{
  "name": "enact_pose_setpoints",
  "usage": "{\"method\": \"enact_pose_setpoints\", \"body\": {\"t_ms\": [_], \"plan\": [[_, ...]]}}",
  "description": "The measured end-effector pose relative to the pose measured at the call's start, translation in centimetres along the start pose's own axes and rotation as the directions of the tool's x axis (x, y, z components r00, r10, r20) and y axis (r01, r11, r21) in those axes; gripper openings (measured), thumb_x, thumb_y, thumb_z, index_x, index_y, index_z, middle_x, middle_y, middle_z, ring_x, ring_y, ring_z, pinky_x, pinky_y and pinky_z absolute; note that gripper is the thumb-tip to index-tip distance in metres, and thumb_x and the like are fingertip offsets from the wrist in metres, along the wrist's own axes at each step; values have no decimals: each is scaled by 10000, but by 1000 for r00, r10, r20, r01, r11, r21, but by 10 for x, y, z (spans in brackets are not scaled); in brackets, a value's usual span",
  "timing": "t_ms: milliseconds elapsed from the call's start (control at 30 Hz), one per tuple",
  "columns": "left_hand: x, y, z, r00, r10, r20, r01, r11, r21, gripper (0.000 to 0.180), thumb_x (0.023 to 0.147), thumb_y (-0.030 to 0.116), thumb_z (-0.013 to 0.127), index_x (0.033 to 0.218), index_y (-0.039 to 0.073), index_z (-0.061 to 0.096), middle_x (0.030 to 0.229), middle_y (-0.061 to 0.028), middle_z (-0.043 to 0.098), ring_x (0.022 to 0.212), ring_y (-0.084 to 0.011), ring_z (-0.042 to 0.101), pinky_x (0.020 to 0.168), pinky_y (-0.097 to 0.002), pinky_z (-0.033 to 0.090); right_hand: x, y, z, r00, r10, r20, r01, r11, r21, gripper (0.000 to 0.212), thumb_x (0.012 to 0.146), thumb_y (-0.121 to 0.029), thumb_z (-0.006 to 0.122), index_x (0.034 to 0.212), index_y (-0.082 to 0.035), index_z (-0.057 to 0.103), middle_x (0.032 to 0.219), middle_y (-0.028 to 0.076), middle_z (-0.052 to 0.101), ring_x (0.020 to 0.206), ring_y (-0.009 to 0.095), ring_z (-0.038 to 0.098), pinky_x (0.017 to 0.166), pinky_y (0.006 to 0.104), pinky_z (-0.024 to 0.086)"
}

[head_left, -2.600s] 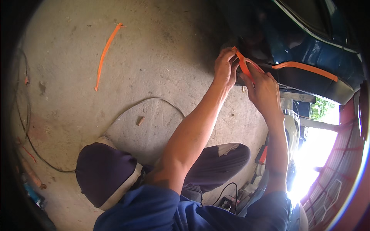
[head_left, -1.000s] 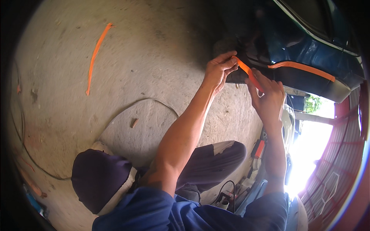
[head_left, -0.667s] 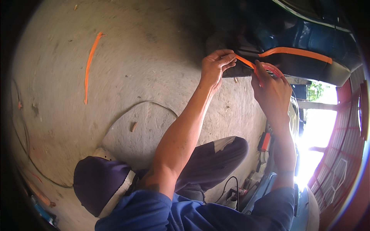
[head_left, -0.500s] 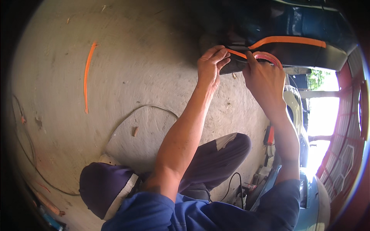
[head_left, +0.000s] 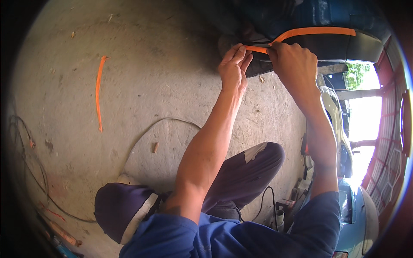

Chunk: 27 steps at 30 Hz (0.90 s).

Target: The person kneels beside a dark car and applies orange tape along the lower edge of the front bumper. They smooth the tape with their fingers and press it firmly to the surface.

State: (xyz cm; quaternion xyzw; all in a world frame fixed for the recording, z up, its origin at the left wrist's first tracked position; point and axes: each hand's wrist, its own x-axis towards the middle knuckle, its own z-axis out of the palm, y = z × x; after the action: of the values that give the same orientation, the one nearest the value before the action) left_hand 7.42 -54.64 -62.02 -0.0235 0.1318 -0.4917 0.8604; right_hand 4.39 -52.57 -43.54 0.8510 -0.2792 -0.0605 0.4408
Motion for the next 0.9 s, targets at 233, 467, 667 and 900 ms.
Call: {"method": "enact_pose_setpoints", "body": {"t_ms": [233,467,667,900], "plan": [[-1,3,2,1000,-11,-27,11,1000,24,311,1042,106,783,1311,-24,699,1227,-122,741,1159,-257,745,1070,-391,638,-4,2,4,1000,21,-23,-20,998,65,256,1041,-362,716,1089,-163,870,756,126,776,666,326,769,631,443,597],[0,5,1,1000,-2,-5,2,999,35,367,1046,111,779,1363,-43,674,1266,-137,730,1168,-269,742,1062,-395,642,-3,2,5,999,32,-35,-29,996,86,251,1042,-370,720,1086,-177,874,748,118,776,662,322,767,630,437,596],[1,5,2,1000,-4,-9,5,999,53,390,1049,123,779,1382,-45,663,1287,-143,726,1172,-270,742,1061,-401,643,-3,3,6,999,18,-46,-14,996,84,253,1044,-371,718,1095,-177,872,732,110,770,649,314,763,615,427,588],[1,5,1,1000,5,-5,-5,998,69,388,1047,138,784,1375,-39,672,1271,-143,740,1147,-279,760,1034,-409,654,-4,2,6,999,19,-35,-16,996,85,250,1043,-361,720,1095,-169,872,723,106,768,638,305,760,615,421,586]]}}
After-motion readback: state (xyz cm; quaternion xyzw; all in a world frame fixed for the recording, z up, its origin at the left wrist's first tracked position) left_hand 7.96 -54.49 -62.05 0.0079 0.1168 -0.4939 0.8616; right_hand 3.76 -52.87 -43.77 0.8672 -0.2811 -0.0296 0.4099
